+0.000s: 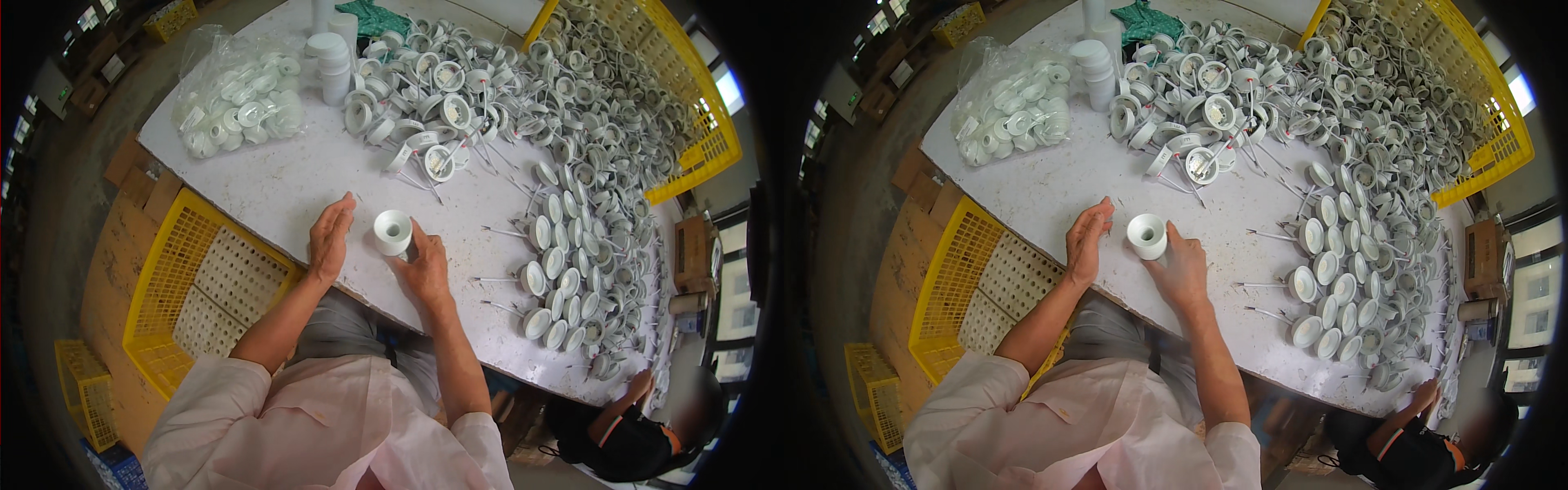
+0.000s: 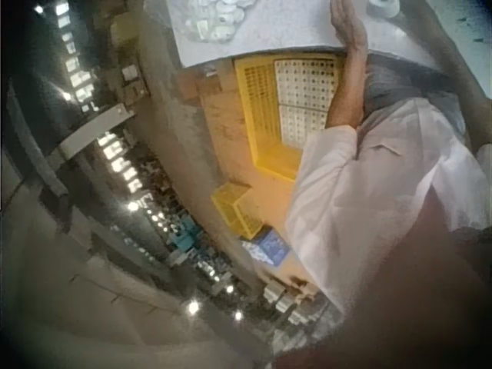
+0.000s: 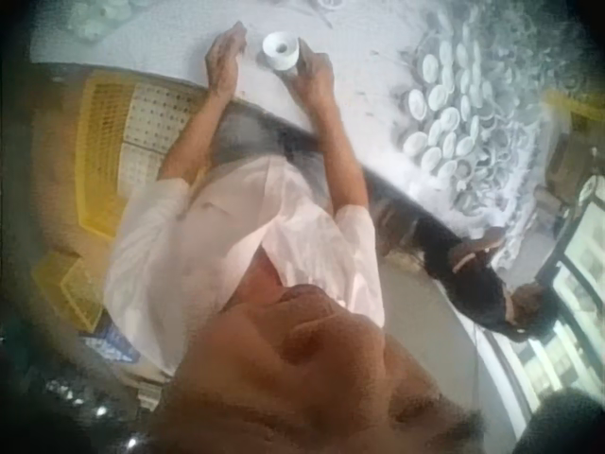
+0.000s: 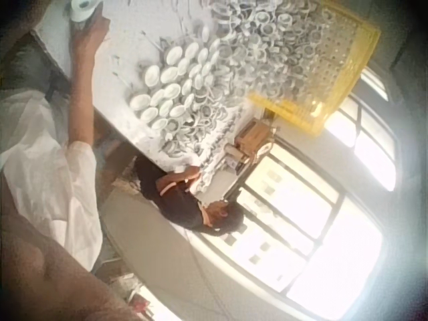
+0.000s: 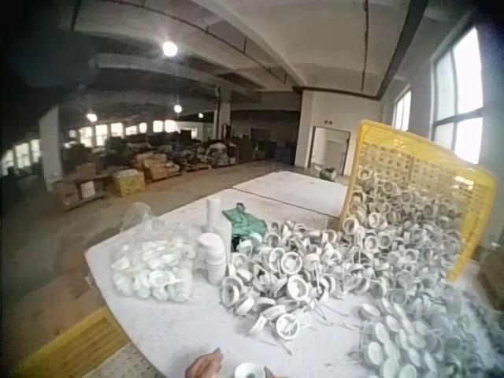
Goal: The person assembles LED light fixtures by fitting circular LED plates and plastic covers into housings by hand.
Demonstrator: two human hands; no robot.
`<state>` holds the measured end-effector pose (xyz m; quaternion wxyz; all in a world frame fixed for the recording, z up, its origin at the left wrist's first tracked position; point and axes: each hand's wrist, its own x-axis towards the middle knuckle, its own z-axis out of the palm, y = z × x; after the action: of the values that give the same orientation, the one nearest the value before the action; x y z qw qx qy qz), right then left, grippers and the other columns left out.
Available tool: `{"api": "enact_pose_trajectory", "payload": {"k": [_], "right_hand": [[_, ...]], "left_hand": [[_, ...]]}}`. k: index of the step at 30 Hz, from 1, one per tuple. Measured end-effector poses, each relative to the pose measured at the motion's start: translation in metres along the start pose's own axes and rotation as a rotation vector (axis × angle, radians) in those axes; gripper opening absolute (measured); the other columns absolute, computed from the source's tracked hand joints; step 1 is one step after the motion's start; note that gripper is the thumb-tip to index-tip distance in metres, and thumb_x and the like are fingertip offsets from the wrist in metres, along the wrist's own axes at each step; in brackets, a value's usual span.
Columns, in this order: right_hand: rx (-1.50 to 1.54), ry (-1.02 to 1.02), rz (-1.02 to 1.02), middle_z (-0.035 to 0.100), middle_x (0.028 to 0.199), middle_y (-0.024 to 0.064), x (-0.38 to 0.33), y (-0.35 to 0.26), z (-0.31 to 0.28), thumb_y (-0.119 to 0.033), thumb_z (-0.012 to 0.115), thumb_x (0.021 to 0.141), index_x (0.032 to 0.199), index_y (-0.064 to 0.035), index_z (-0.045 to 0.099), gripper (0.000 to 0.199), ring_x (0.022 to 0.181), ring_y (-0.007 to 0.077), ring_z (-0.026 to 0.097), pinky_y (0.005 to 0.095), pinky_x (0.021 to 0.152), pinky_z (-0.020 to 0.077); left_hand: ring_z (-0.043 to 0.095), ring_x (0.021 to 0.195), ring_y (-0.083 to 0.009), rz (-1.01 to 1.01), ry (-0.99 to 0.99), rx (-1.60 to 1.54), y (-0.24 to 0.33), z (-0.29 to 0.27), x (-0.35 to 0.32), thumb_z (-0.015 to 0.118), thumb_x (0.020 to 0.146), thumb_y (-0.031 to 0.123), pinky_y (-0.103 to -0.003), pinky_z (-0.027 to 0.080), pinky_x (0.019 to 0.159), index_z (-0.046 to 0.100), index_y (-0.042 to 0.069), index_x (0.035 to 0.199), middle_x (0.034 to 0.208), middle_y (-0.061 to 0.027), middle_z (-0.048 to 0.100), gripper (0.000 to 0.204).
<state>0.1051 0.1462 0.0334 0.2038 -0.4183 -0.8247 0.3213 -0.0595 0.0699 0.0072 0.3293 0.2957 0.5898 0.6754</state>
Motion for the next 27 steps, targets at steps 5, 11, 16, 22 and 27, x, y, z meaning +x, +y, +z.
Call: {"api": "enact_pose_trajectory", "payload": {"k": [5,11,16,22,27], "right_hand": [[0.03,0.034,-0.15,0.065,0.091,0.0173,0.011,-0.006,0.036,-0.015,0.079,0.067,0.126,0.0019,0.053,0.067,0.088,0.0354,0.059,0.0436,0.076,0.0473],[0.358,0.086,-0.168,0.063,0.09,0.0132,0.026,0.027,0.026,-0.012,0.071,0.074,0.124,-0.0029,0.056,0.053,0.087,0.0326,0.06,0.0428,0.077,0.0479],[0.026,0.247,-0.01,0.066,0.092,0.0174,0.079,0.026,0.018,-0.017,0.061,0.083,0.119,-0.0068,0.061,0.037,0.08,0.032,0.064,0.0404,0.073,0.051],[-0.265,0.118,0.083,0.067,0.089,0.0159,0.104,0.033,0.023,-0.025,0.054,0.087,0.102,-0.0059,0.061,0.025,0.085,0.0333,0.065,0.043,0.072,0.052],[-0.379,0.052,-0.001,0.068,0.086,0.0133,0.085,0.044,0.018,-0.026,0.054,0.089,0.092,-0.0063,0.058,0.02,0.082,0.0309,0.066,0.042,0.071,0.0523]], "left_hand": [[0.05,0.123,-0.0239,-0.007,0.047,-0.046,-0.016,-0.022,0.004,0.045,0.101,0.033,-0.037,0.04,0.102,0.051,-0.002,0.129,0.135,-0.015,0.051,0.045],[0.048,0.125,-0.0281,-0.007,0.085,-0.09,-0.016,-0.034,-0.002,0.046,0.1,0.031,-0.039,0.039,0.103,0.049,-0.003,0.129,0.137,-0.0162,0.048,0.045],[0.05,0.122,-0.0265,0.024,0.263,-0.129,-0.023,-0.038,-0.016,0.048,0.098,0.023,-0.036,0.042,0.098,0.046,-0.005,0.133,0.129,-0.0183,0.053,0.045],[0.052,0.119,-0.0287,0.192,0.302,-0.019,-0.014,-0.042,-0.044,0.044,0.097,0.014,-0.035,0.042,0.093,0.053,-0.005,0.117,0.133,-0.0217,0.051,0.029],[0.057,0.111,-0.025,0.277,0.077,0.047,0.002,-0.032,-0.075,0.045,0.095,0.009,-0.032,0.045,0.086,0.056,-0.004,0.105,0.127,-0.0246,0.056,0.02]]}}
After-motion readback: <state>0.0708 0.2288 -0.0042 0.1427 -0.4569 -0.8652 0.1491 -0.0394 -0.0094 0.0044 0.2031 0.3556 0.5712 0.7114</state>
